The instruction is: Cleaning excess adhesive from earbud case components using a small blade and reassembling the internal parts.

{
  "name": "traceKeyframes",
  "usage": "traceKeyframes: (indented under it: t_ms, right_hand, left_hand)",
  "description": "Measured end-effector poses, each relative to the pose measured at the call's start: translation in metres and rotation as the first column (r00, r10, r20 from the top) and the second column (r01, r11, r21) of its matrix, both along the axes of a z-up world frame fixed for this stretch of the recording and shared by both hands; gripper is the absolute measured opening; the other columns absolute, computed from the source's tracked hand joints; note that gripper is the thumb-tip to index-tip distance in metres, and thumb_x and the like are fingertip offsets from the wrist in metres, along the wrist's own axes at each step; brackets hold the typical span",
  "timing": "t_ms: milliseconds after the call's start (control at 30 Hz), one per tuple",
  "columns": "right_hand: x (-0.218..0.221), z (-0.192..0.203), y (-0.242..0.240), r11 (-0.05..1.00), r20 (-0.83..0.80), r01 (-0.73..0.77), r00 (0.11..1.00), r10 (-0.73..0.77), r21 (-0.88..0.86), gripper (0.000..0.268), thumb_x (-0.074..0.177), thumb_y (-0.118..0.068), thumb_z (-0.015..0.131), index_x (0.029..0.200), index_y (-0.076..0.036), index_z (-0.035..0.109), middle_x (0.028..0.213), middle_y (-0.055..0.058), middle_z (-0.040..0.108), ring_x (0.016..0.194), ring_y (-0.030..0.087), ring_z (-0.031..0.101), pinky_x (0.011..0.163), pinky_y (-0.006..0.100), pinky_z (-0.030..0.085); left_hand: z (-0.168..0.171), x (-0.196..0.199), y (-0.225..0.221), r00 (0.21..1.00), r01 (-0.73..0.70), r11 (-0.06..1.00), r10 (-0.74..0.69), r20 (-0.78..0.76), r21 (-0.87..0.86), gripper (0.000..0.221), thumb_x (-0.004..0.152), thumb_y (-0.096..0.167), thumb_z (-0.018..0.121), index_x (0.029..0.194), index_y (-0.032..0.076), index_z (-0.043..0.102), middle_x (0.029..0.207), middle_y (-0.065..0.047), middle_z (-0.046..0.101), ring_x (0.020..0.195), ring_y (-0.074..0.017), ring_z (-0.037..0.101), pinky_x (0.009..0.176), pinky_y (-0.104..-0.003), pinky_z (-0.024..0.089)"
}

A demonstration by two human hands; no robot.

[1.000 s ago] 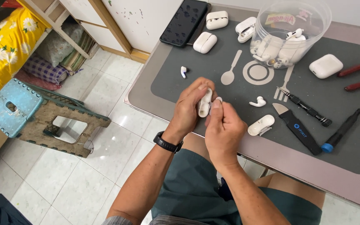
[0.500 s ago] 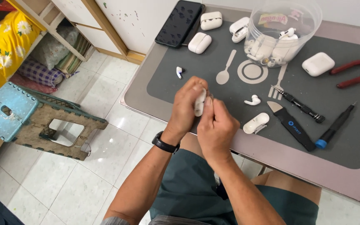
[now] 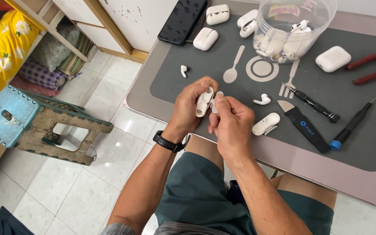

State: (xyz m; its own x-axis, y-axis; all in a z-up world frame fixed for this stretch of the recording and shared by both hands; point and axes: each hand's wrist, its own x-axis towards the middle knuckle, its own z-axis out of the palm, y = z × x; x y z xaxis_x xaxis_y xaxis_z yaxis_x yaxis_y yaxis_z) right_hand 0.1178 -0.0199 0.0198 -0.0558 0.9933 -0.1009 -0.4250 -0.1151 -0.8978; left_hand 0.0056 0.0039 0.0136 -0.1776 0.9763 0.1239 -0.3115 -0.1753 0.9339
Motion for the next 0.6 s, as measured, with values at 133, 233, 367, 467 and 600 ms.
traceKeyframes:
  t_ms: [133, 233, 367, 467, 600]
  right_hand:
    - [0.003, 0.003, 0.002, 0.997, -0.050, -0.006, 0.999, 0.002, -0.075, 0.028, 0.099, -0.013, 0.062, 0.076, 0.002, 0.069, 0.043, 0.012, 0.041, 0.031, 0.013, 0.034, 0.035, 0.033, 0.043]
    - [0.005, 0.006, 0.003, 0.992, -0.118, -0.025, 0.993, 0.010, -0.127, 0.024, 0.094, -0.010, 0.064, 0.075, 0.004, 0.068, 0.041, 0.011, 0.037, 0.030, 0.013, 0.031, 0.036, 0.035, 0.041]
    - [0.003, 0.002, 0.006, 0.986, -0.164, -0.062, 0.986, 0.036, -0.153, 0.024, 0.094, -0.011, 0.066, 0.076, 0.005, 0.069, 0.041, 0.018, 0.040, 0.028, 0.019, 0.038, 0.034, 0.037, 0.044]
    - [0.000, 0.006, 0.006, 0.988, -0.147, -0.075, 0.988, 0.055, -0.132, 0.026, 0.095, -0.011, 0.066, 0.075, 0.005, 0.070, 0.041, 0.021, 0.042, 0.026, 0.024, 0.043, 0.032, 0.039, 0.046]
    - [0.002, 0.012, 0.000, 0.993, -0.016, -0.063, 0.998, 0.062, -0.096, 0.030, 0.098, -0.011, 0.063, 0.073, 0.003, 0.071, 0.043, 0.019, 0.048, 0.030, 0.023, 0.050, 0.033, 0.036, 0.047]
  left_hand:
    - [0.012, 0.005, -0.007, 0.990, -0.025, 1.000, 0.026, -0.141, 0.010, 0.027, 0.090, 0.028, 0.053, 0.084, 0.006, 0.067, 0.060, -0.003, 0.051, 0.060, -0.0128, 0.064, 0.044, -0.025, 0.048]
    - [0.016, 0.006, -0.011, 0.967, -0.045, 0.998, 0.054, -0.250, 0.042, 0.027, 0.091, 0.029, 0.054, 0.084, 0.007, 0.067, 0.059, -0.007, 0.054, 0.064, -0.0148, 0.065, 0.047, -0.027, 0.049]
    - [0.000, -0.003, 0.001, 0.994, 0.020, 0.999, -0.023, -0.106, -0.031, 0.028, 0.090, 0.033, 0.052, 0.087, 0.008, 0.064, 0.057, -0.005, 0.050, 0.054, -0.0108, 0.059, 0.039, -0.020, 0.038]
    - [0.007, -0.004, -0.001, 0.981, 0.139, 0.985, -0.123, 0.153, -0.105, 0.029, 0.090, 0.035, 0.050, 0.091, 0.007, 0.059, 0.063, 0.000, 0.045, 0.049, -0.0094, 0.061, 0.034, -0.016, 0.029]
    - [0.015, 0.001, -0.008, 0.935, 0.202, 0.973, -0.157, 0.317, -0.112, 0.029, 0.092, 0.036, 0.049, 0.095, 0.007, 0.054, 0.075, 0.003, 0.039, 0.049, -0.0042, 0.059, 0.037, -0.014, 0.027]
